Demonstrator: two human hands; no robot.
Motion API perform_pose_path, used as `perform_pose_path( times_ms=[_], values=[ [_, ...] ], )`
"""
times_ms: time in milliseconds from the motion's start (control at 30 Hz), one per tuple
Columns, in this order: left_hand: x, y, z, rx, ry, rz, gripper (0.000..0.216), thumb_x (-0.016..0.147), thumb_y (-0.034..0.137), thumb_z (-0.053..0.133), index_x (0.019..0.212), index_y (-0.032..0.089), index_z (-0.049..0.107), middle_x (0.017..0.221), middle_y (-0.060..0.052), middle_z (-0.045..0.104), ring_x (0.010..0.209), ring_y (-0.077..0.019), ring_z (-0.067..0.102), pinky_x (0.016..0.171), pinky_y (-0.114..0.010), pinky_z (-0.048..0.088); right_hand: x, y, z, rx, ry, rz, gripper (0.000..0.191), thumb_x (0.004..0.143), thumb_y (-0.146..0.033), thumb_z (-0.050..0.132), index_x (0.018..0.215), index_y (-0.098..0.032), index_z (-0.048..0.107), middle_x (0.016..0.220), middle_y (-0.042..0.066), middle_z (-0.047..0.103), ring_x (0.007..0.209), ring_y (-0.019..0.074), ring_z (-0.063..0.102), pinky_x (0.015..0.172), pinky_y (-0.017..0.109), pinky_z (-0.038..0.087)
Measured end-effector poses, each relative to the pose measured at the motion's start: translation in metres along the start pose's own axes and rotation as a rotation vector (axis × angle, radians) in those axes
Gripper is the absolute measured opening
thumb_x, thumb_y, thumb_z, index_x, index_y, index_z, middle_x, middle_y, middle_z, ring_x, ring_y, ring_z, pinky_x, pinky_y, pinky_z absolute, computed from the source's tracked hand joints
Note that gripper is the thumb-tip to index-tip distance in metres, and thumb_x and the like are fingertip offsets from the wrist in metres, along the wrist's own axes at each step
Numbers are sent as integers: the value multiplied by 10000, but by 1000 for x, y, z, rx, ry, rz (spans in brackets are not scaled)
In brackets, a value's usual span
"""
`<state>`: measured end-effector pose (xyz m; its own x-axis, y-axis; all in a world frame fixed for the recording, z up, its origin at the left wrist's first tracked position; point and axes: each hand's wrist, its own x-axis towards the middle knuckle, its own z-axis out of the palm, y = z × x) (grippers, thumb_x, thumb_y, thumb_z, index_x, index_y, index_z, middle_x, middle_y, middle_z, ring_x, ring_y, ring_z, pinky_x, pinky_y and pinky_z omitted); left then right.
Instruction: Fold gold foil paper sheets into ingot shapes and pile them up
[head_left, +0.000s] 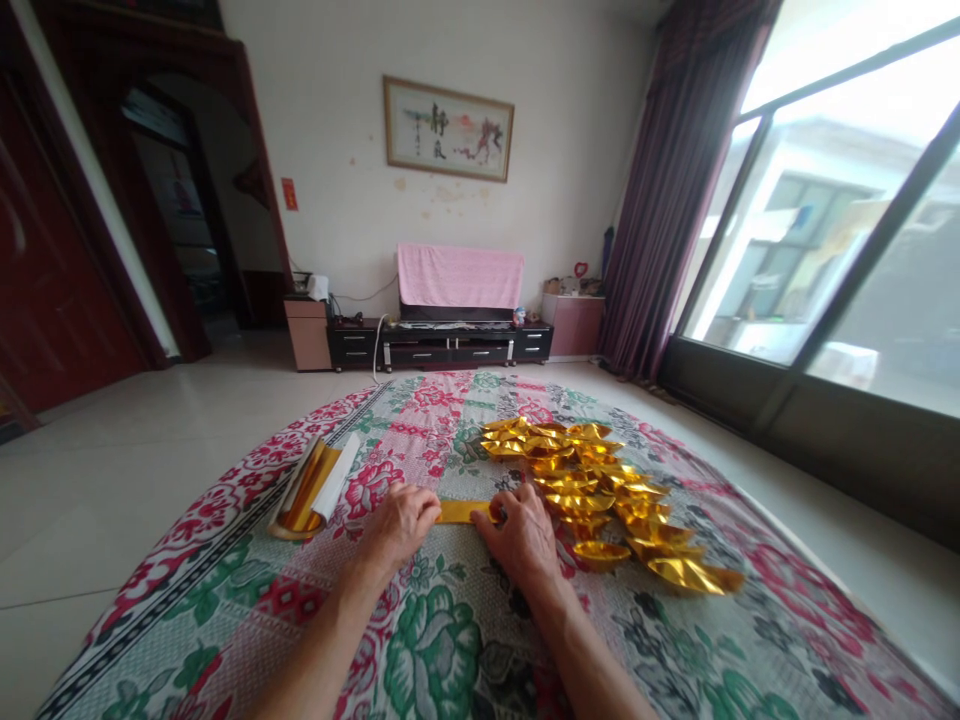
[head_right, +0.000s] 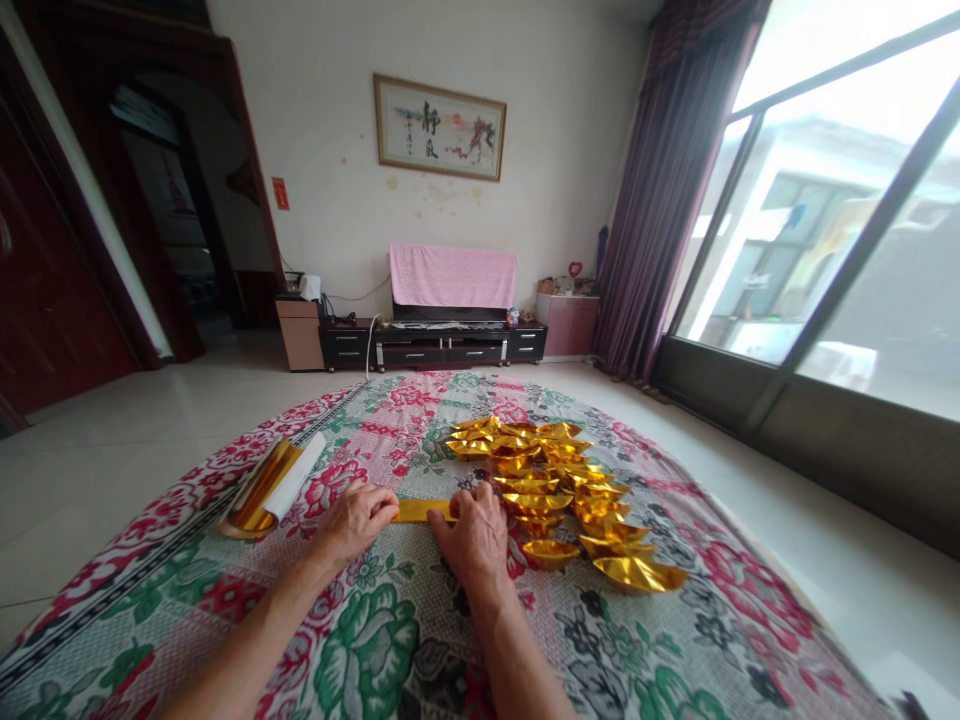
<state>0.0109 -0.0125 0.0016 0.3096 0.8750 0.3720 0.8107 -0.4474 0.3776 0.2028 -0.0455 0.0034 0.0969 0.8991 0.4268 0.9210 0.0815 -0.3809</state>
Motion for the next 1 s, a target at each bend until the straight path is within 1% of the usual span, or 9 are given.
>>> perform_pose_path(
  times_ms=[300, 533, 733, 867, 933, 1000],
  values=[
    [0, 1, 0, -15, -17, -21, 181, 827, 255, 472, 766, 214, 637, 767, -9, 635, 802, -169, 503, 771, -288, 359, 0, 2, 4, 2, 2, 8, 261, 728, -472, 587, 719, -212, 601, 819, 42, 497, 786, 186, 496, 726, 286, 363],
    [-1, 1, -1, -6, -17, -53, 174, 815, 259, 485, 758, 218, 644, 764, -11, 636, 817, -174, 508, 769, -284, 364, 0, 5, -1, 88, -36, -11, 138, 792, -310, 531, 769, -218, 632, 839, 43, 509, 807, 166, 500, 745, 260, 364],
    [0, 0, 0, -8, -28, -62, 176, 811, 259, 483, 770, 216, 648, 776, -10, 644, 817, -172, 513, 783, -280, 364, 1, 9, -1, 105, -58, -24, 185, 825, -220, 462, 802, -224, 645, 846, 46, 524, 787, 152, 505, 724, 243, 363],
    [1, 3, 0, 35, -24, -73, 180, 806, 240, 478, 742, 212, 644, 750, -8, 650, 790, -167, 523, 780, -281, 358, 0, 4, -2, 73, -52, 5, 237, 826, -169, 426, 755, -219, 647, 821, 49, 529, 784, 153, 507, 722, 247, 354],
    [1, 7, -1, 71, -14, -64, 200, 812, 220, 453, 730, 211, 635, 739, -9, 650, 771, -165, 529, 770, -282, 356, -2, 1, -3, 42, -27, 15, 222, 829, -206, 437, 748, -214, 642, 815, 52, 523, 780, 159, 505, 730, 259, 352],
    [0, 13, -1, 112, 8, -78, 215, 819, 231, 439, 718, 210, 628, 724, -16, 644, 766, -167, 535, 758, -280, 358, -2, -1, -2, 9, 4, 7, 190, 821, -295, 477, 750, -207, 630, 820, 55, 514, 777, 169, 500, 737, 273, 352]
  ],
)
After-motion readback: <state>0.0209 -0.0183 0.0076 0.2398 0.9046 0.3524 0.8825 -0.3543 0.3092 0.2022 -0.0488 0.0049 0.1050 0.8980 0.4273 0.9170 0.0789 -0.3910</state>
